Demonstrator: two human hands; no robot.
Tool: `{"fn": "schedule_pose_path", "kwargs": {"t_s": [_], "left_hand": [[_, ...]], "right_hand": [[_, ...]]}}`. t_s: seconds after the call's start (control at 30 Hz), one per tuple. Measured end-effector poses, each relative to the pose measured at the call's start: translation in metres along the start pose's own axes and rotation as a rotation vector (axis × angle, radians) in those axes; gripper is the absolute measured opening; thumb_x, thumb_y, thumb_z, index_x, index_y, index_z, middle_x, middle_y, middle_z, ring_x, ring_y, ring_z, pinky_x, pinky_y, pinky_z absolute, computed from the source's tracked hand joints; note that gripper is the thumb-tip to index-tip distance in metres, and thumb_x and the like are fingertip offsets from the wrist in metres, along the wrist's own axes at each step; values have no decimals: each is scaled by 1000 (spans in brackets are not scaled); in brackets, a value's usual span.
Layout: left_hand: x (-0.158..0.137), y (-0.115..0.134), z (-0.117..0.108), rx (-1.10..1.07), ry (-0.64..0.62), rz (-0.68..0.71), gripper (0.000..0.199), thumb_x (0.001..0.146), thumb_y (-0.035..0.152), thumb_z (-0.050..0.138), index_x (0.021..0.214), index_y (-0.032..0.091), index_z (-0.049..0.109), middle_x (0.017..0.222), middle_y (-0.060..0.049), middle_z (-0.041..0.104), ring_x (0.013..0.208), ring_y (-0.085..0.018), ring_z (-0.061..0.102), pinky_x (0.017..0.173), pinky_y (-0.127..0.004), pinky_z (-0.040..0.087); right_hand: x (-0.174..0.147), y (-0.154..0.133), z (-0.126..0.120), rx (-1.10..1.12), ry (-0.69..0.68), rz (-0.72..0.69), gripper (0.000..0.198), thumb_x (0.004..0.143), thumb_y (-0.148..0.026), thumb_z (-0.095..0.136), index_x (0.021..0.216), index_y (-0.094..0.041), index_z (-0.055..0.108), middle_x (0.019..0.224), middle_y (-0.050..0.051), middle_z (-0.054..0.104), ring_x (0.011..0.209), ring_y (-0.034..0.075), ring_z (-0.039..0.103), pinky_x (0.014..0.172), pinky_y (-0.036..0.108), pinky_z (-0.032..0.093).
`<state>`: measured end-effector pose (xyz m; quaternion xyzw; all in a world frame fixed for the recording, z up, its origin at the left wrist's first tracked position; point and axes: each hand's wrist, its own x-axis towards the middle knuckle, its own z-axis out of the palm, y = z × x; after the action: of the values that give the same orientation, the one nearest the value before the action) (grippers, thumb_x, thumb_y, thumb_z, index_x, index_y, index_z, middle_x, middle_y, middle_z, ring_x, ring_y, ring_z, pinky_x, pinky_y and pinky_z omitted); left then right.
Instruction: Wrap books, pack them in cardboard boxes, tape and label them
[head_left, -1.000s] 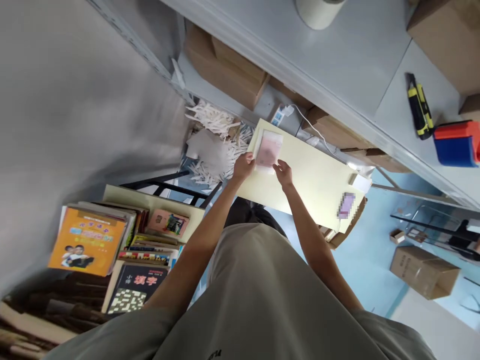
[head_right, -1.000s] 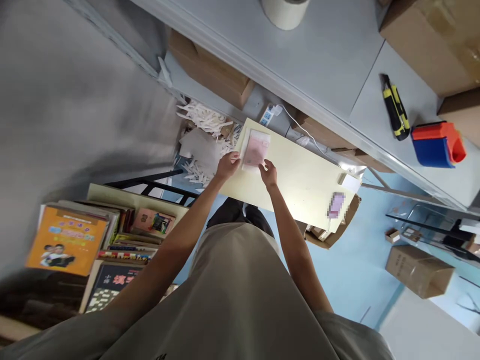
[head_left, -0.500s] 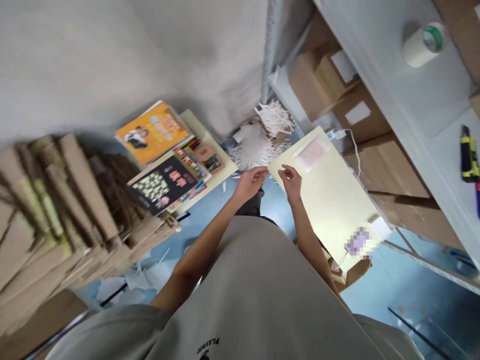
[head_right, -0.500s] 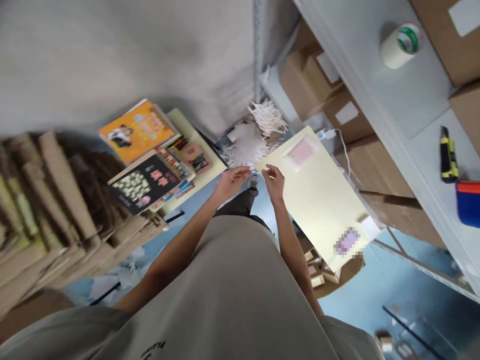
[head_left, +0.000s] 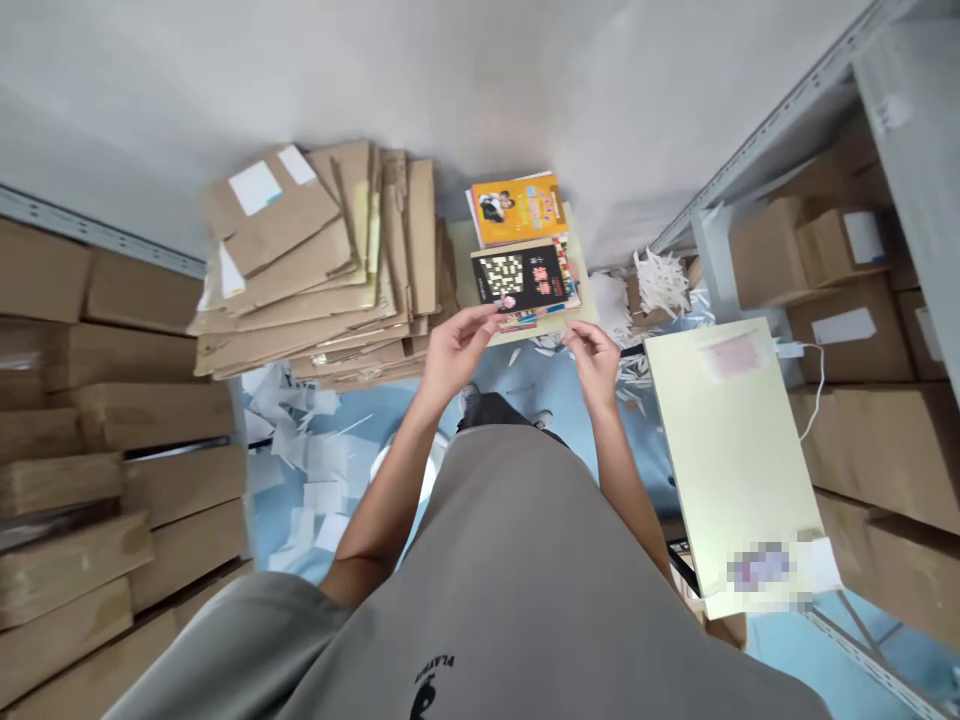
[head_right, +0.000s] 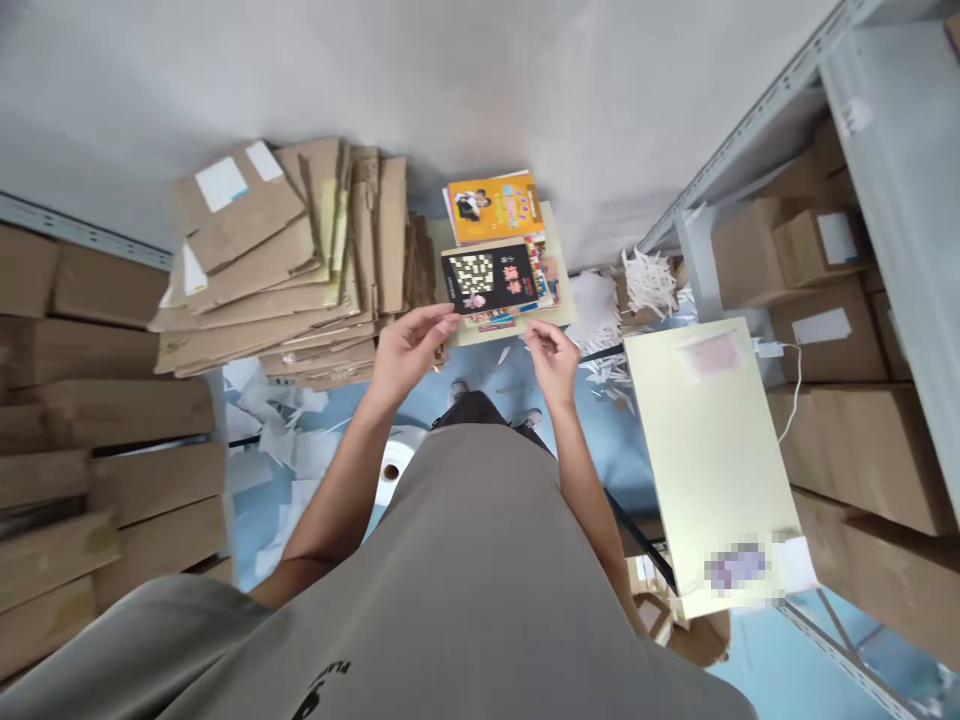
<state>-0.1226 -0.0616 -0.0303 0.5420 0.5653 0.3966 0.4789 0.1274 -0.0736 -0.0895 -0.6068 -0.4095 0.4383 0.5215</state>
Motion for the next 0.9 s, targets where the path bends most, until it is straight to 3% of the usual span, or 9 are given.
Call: {"fn": "schedule_pose_path", "kwargs": {"t_s": [0.13,0.27,0.33,0.4,0.5,0.6,0.73,0.9], "left_hand": [[6,-16,-81,21,141,38,53,109,64,75,143,23,81,137,-13,88,132,-29,84,125,-52,65],[19,-38,-179,80,295,37,42,112,50,75,141,20,79,140,-13,86,138,-28,81,129,-50,62],[30,-51,-228,118,417,28,38,111,33,76,144,16,76,151,-15,81,142,-27,78,131,-50,60],[45,-64,-272,121,549,-16,46,108,18,76,153,11,68,166,-19,71,150,-26,71,134,-49,57],[67,-83,-318,71,651,-124,60,107,12,76,163,7,56,179,-24,57,164,-28,60,140,-53,50],[78,-103,-338,131,531,-114,66,103,15,77,166,11,56,186,-23,51,176,-32,48,145,-59,43],[68,-128,-333,384,255,12,65,99,25,76,162,14,66,176,-24,63,173,-41,51,148,-64,39],[55,-139,-323,565,210,126,59,106,25,58,162,9,67,170,-30,66,165,-46,55,145,-71,38]], "right_hand": [[-11,-22,74,9,-90,-73,36,97,-57,82,115,-26,88,109,8,88,99,26,83,98,44,71],[-10,-43,163,53,-210,-93,36,100,-59,82,114,-26,88,99,6,88,93,25,84,97,44,73],[0,-52,212,62,-294,-91,40,100,-63,84,116,-26,87,106,7,89,103,28,87,104,47,73],[15,-60,263,77,-369,-81,43,97,-62,89,121,-26,86,119,9,90,120,30,86,114,50,71],[40,-66,337,143,-478,32,45,94,-56,97,122,-24,81,126,9,87,129,30,84,118,50,70],[55,-64,395,213,-534,243,41,94,-54,99,108,-24,74,113,5,84,114,27,88,109,47,75],[59,-57,438,288,-468,453,36,99,-47,94,104,-26,66,107,5,81,99,23,89,106,44,76],[67,-54,474,219,-401,575,40,98,-46,97,99,-26,61,91,3,77,82,19,83,85,35,77]]}}
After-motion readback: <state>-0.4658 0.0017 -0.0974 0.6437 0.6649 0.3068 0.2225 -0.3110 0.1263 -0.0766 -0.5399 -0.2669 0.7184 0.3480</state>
